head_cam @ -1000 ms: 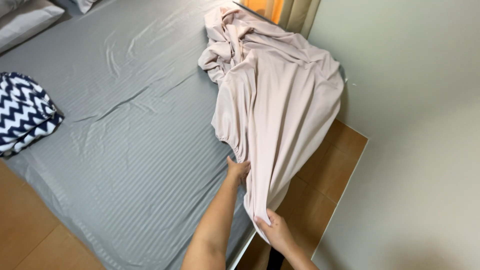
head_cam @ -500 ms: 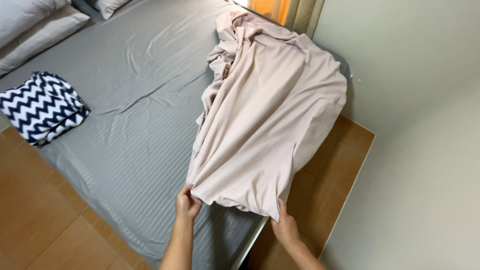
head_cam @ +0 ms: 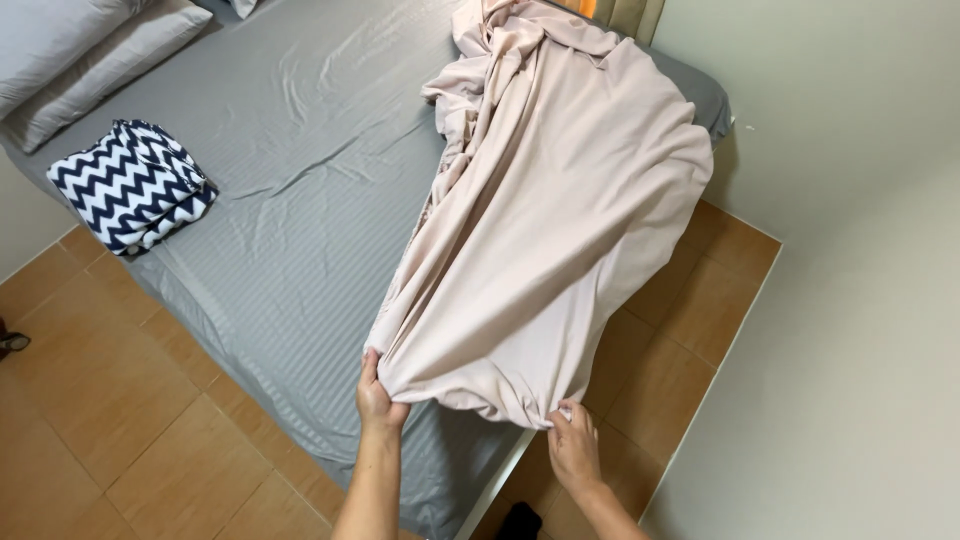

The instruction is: The person folds a light pink duvet cover and a black-and-white zigzag patterned blanket on a bed. They unfold the items, smooth them out, and fold them into neat rectangles.

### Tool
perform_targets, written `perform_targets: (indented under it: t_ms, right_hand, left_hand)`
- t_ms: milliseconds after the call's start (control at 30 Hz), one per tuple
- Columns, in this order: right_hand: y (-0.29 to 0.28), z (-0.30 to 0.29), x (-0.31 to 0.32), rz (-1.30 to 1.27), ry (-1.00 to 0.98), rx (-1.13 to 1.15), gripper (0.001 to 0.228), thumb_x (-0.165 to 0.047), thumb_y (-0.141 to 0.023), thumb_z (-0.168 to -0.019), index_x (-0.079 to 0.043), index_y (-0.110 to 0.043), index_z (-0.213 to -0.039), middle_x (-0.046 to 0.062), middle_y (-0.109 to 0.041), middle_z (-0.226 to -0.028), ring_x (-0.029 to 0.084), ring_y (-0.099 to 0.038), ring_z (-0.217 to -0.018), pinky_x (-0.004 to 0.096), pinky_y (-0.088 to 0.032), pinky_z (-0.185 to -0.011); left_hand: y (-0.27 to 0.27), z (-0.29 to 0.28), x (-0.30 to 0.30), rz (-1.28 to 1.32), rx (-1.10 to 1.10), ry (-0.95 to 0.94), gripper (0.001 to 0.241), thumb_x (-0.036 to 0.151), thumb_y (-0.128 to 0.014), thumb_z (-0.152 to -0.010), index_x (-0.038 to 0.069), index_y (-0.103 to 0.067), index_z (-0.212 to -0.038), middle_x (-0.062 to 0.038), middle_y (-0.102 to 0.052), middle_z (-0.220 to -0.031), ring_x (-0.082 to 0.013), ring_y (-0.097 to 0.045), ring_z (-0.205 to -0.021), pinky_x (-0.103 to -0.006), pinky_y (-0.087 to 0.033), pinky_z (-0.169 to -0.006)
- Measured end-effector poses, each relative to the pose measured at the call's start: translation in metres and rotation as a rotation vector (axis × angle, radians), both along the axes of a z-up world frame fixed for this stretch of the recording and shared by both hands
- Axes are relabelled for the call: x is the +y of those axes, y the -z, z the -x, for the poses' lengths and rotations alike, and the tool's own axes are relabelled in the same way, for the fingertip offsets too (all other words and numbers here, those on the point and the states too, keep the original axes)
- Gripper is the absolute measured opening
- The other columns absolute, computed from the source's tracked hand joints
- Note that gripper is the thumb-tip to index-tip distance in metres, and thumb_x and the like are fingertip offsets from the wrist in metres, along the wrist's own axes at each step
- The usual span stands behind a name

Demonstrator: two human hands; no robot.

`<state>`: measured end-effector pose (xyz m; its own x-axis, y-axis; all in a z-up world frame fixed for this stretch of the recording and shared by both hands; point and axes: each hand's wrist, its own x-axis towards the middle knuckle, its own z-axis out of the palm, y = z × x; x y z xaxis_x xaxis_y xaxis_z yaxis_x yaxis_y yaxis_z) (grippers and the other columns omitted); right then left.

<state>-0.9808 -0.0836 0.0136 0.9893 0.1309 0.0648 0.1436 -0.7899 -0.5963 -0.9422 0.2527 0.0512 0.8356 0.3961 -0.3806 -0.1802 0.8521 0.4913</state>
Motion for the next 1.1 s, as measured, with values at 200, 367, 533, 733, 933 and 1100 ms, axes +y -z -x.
perform_targets:
  t_ms: [200, 367, 533, 733, 933, 1100]
  right_hand:
    - [0.049, 0.033, 0.003, 0.154, -0.165, 0.325, 0.032, 0.001, -0.056, -0.087, -0.015, -0.076, -0.105, 0.006, -0.069, -0.110, 0.026, -0.060, -0.115, 0.042, -0.043, -0.109]
    - [0.048, 0.063, 0.050, 0.392, -0.243, 0.701, 0.033, -0.006, -0.055, -0.092, -0.020, -0.076, -0.114, 0.005, -0.069, -0.118, 0.024, -0.056, -0.125, 0.043, -0.038, -0.113]
    - [0.070, 0.094, 0.123, 0.478, -0.139, 0.632, 0.046, -0.005, -0.059, -0.088, -0.018, -0.063, -0.133, 0.007, -0.053, -0.139, 0.029, -0.043, -0.134, 0.051, -0.027, -0.116]
    - [0.122, 0.107, 0.213, 0.163, 0.029, 0.535, 0.045, -0.017, -0.061, -0.089, -0.020, -0.063, -0.134, 0.006, -0.058, -0.136, 0.026, -0.048, -0.134, 0.045, -0.037, -0.115]
    - [0.104, 0.058, 0.260, -1.423, 0.678, 1.127, 0.072, -0.070, -0.046, -0.095, -0.009, -0.059, -0.132, 0.013, -0.069, -0.119, 0.026, -0.065, -0.106, 0.042, -0.051, -0.088]
    - [0.064, 0.051, 0.263, -1.642, 0.841, 0.545, 0.039, -0.026, -0.051, -0.102, -0.005, -0.057, -0.135, 0.011, -0.071, -0.124, 0.025, -0.068, -0.110, 0.043, -0.055, -0.095]
  left_hand:
    - [-0.008, 0.060, 0.021, 0.033, -0.009, 0.045, 0.046, 0.035, -0.048, -0.104, 0.007, -0.054, -0.140, -0.016, -0.062, -0.138, -0.0332, -0.060, -0.124, -0.0501, -0.045, -0.107]
    - [0.059, 0.115, 0.073, 0.080, 0.136, 0.123, 0.043, 0.031, -0.050, -0.102, 0.005, -0.058, -0.136, -0.015, -0.065, -0.133, -0.0312, -0.063, -0.119, -0.0487, -0.047, -0.105]
    - [0.194, 0.118, 0.130, -0.223, 0.513, 0.416, 0.033, 0.024, -0.056, -0.098, 0.006, -0.060, -0.126, -0.011, -0.068, -0.108, -0.0268, -0.066, -0.092, -0.0542, -0.056, -0.087]
    - [0.198, 0.060, 0.122, -0.724, 0.501, 0.755, 0.025, 0.023, -0.066, -0.097, 0.001, -0.076, -0.101, -0.003, -0.065, -0.082, -0.0153, -0.051, -0.072, -0.0343, -0.039, -0.066]
    - [0.125, 0.066, 0.088, -0.304, 0.185, 1.017, 0.019, 0.019, -0.063, -0.097, 0.006, -0.072, -0.108, -0.003, -0.075, -0.094, -0.0137, -0.066, -0.081, -0.0292, -0.052, -0.078]
    - [0.120, 0.088, 0.110, -0.271, 0.222, 1.178, 0.017, 0.020, -0.064, -0.097, 0.010, -0.073, -0.107, 0.002, -0.074, -0.099, -0.0095, -0.065, -0.090, -0.0276, -0.050, -0.082]
